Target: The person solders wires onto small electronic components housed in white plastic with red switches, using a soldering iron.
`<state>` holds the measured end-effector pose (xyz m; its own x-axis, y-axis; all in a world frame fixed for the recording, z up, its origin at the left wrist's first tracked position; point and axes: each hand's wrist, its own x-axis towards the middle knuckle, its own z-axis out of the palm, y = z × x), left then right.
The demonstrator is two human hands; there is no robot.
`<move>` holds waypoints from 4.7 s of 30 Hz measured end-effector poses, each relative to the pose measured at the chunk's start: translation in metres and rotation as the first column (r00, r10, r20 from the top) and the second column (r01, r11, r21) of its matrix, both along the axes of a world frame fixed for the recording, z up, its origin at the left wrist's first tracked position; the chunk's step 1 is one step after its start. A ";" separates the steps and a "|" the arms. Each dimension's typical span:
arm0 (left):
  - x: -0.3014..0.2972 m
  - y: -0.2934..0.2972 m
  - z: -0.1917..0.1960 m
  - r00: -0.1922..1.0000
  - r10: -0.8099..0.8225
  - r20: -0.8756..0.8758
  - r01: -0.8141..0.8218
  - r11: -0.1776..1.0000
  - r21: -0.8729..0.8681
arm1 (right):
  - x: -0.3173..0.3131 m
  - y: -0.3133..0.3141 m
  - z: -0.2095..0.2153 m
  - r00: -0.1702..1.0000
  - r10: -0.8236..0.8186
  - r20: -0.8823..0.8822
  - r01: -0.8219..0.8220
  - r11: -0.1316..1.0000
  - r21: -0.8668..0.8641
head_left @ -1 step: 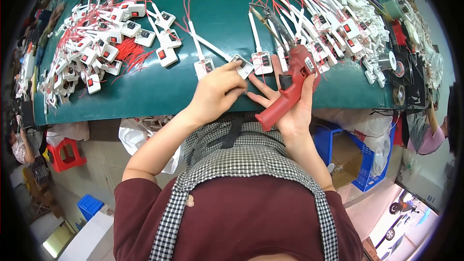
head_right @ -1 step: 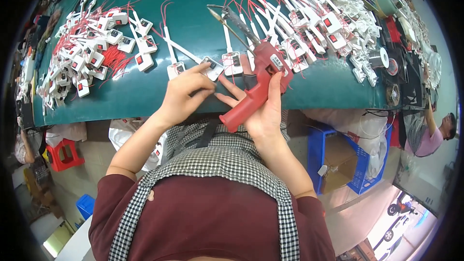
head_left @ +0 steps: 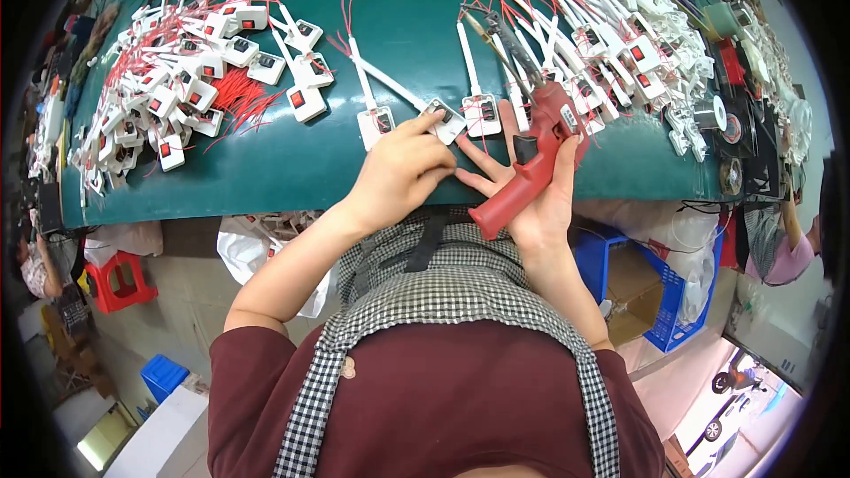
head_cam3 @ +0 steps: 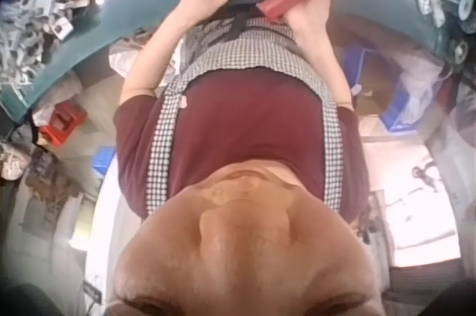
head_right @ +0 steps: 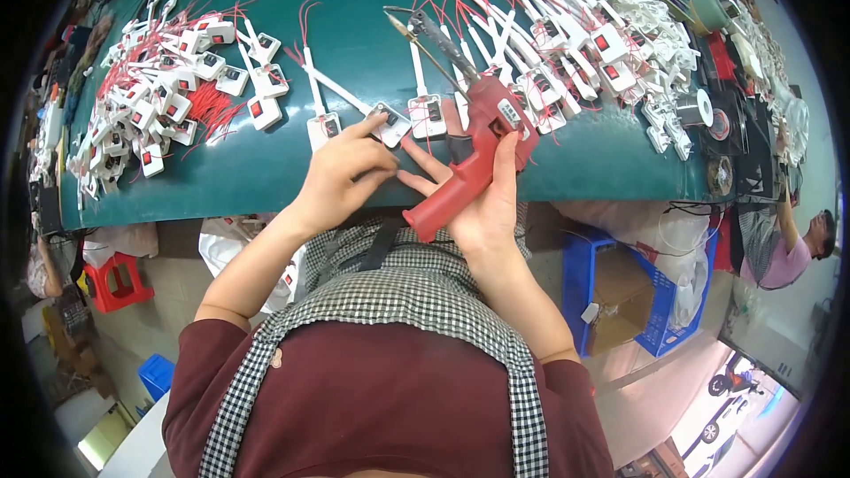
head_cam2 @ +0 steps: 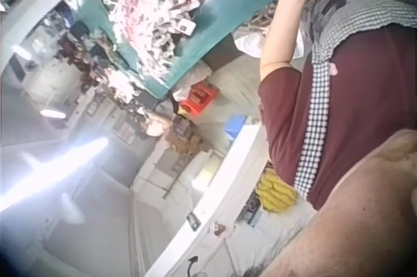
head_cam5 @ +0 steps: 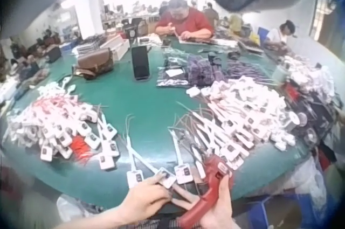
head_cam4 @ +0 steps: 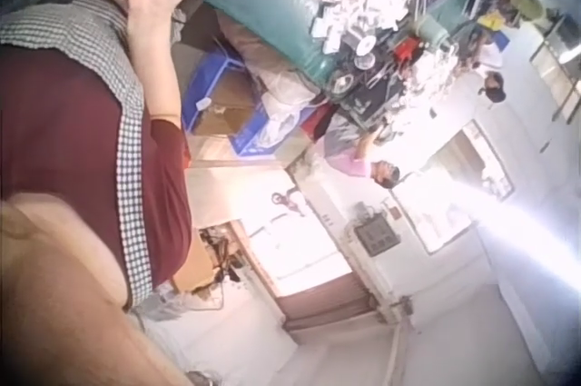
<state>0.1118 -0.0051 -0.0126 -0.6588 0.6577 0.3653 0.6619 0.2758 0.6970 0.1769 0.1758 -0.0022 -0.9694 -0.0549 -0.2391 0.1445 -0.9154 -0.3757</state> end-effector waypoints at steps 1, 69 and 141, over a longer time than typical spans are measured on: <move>0.004 0.001 0.006 0.995 0.028 -0.094 -0.037 0.995 -0.093 | 0.000 0.000 -0.001 1.000 0.011 -0.013 -0.011 1.000 -0.017; -0.020 -0.012 0.003 0.931 0.317 0.181 -0.312 0.948 -0.058 | 0.038 0.035 0.046 0.924 0.025 0.382 -0.349 0.468 0.812; -0.008 0.004 0.002 0.882 0.454 -0.126 -0.469 0.870 -0.150 | 0.049 0.044 0.047 0.936 0.093 0.339 -0.336 0.523 0.783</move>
